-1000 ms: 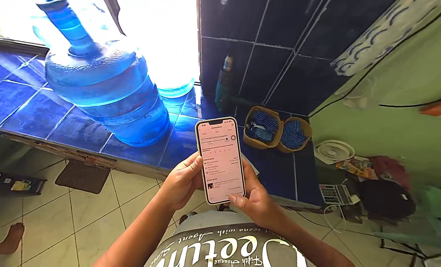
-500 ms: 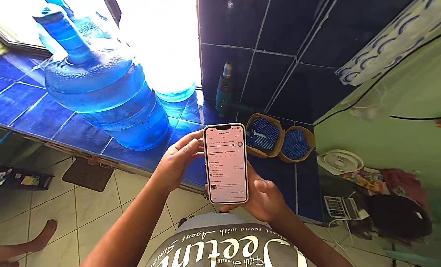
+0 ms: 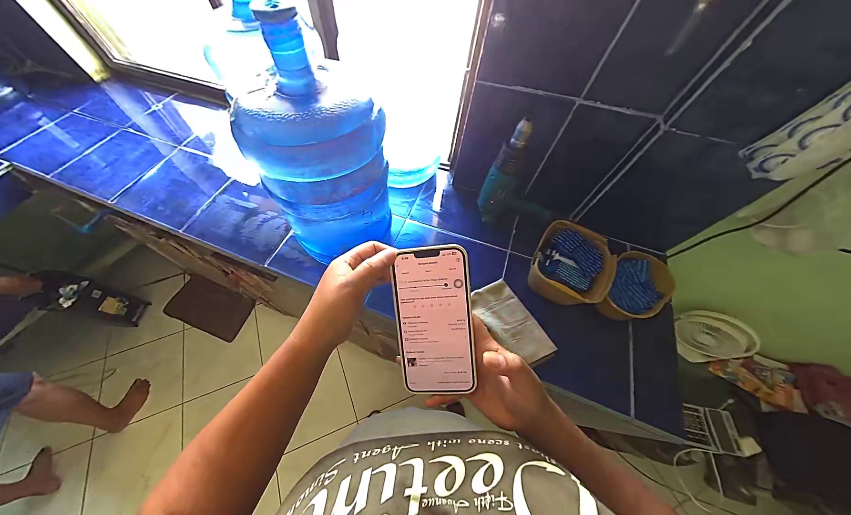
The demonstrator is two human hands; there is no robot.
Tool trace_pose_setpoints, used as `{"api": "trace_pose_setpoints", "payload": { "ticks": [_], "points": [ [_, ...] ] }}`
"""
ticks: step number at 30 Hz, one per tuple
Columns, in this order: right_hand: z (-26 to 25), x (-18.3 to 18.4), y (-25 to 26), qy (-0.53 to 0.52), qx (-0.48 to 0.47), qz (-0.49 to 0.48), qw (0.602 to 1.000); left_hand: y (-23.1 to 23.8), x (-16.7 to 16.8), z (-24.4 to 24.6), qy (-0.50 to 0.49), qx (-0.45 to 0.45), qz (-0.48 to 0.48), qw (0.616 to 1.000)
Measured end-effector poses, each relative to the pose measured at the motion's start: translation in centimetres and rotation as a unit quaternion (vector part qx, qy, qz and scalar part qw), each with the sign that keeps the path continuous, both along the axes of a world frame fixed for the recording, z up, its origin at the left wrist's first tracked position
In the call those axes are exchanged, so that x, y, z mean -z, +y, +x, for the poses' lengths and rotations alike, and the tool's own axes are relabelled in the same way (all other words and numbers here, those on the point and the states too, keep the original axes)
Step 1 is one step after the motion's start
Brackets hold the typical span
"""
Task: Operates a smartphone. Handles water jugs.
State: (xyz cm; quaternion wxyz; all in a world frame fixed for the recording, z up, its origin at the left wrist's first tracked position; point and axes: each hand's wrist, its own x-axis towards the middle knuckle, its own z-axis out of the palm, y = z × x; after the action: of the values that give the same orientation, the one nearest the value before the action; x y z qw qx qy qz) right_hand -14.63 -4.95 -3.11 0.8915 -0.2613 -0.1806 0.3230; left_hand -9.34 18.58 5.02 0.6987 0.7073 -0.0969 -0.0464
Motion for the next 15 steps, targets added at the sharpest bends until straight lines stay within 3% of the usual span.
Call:
{"api": "trace_pose_setpoints", "payload": {
  "ticks": [10,15],
  "points": [
    [-0.6,0.4,4.9,0.016,-0.049,0.053,0.997,5.4,-0.1,-1.7,0.019,-0.021,-0.011,1.0],
    [-0.9,0.3,6.1,0.024,-0.031,0.022,0.999,6.4,-0.1,-1.8,0.03,-0.023,-0.017,0.999]
  ]
}}
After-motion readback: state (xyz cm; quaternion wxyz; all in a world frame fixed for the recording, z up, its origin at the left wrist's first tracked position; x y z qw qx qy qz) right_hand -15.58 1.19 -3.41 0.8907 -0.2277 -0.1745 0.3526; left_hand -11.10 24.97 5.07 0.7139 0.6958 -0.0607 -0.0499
